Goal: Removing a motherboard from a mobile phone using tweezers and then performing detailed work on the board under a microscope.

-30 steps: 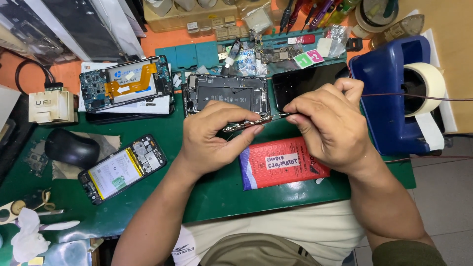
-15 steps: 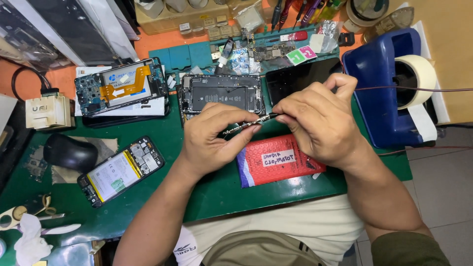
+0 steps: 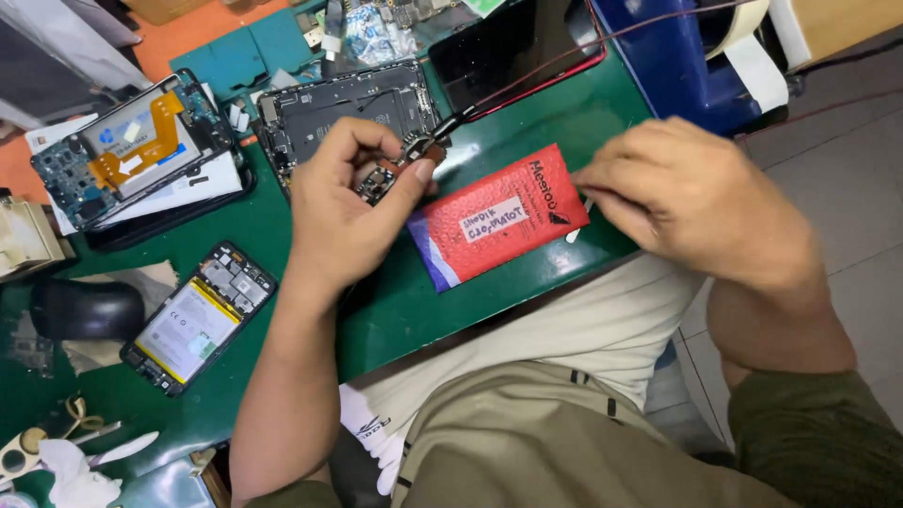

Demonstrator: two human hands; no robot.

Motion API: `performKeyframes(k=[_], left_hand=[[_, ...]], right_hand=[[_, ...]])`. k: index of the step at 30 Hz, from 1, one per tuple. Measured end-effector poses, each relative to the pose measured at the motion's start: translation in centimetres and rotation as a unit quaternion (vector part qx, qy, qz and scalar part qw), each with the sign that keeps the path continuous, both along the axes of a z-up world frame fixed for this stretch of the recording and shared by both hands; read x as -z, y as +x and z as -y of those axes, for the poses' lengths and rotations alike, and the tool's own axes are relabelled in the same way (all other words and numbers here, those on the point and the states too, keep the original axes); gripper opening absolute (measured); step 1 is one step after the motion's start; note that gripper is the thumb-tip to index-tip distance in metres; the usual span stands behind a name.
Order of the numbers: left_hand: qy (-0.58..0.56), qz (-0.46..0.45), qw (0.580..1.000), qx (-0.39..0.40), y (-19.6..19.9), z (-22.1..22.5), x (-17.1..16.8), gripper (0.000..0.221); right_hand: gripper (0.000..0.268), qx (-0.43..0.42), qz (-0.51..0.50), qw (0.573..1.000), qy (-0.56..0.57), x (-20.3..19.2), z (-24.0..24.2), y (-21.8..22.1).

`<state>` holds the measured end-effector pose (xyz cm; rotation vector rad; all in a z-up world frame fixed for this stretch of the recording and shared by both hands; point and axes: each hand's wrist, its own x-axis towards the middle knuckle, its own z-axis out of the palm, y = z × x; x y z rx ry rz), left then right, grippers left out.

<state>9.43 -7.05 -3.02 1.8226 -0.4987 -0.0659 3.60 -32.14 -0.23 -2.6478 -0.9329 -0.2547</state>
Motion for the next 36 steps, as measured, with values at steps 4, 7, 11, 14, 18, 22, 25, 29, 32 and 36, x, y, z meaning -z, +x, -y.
performKeyframes(k=[4,7,11,14,18,22,25,29,32,36], left_hand=[[-0.055,-0.149,0.983,0.088,-0.3,0.3,0.5,0.015],[-0.226,-0.346,0.9,0.137,-0.3,0.4,1.7,0.015],[-0.371,-0.448,0.794,0.175,-0.4,0.7,2.9,0.018],[-0.389,-0.464,0.773,0.191,-0.5,0.9,2.8,0.014],[-0.349,-0.445,0.801,0.198,-0.7,1.1,2.3,0.01],[-0.339,-0.416,0.82,0.2,-1.0,1.3,2.7,0.01],[-0.314,-0.414,0.83,0.203,-1.0,1.4,2.9,0.008],[-0.323,-0.371,0.841,0.226,-1.2,1.4,2.9,0.014],[-0.301,-0.344,0.856,0.241,-1.2,1.7,3.3,0.017],[-0.281,-0.326,0.865,0.259,-1.5,1.8,3.2,0.018]], right_hand=[[0.032,0.119,0.005,0.971,-0.207,4.5,2.4,-1.9],[0.036,0.119,0.073,0.934,-0.33,5.2,3.0,-2.4],[0.018,0.068,0.172,0.933,-0.308,4.7,3.3,-2.5],[0.019,0.035,0.186,0.933,-0.307,4.5,3.4,-2.5],[0.009,-0.012,0.137,0.947,-0.289,5.1,4.1,-2.9],[0.011,-0.025,0.148,0.944,-0.295,5.2,4.7,-3.3],[0.022,-0.058,0.11,0.95,-0.287,4.4,4.9,-3.9],[0.026,-0.042,0.141,0.947,-0.287,3.8,5.0,-5.0],[0.019,-0.058,0.132,0.964,-0.225,4.2,5.3,-5.6],[0.016,-0.098,0.159,0.969,-0.159,4.7,5.7,-6.4]])
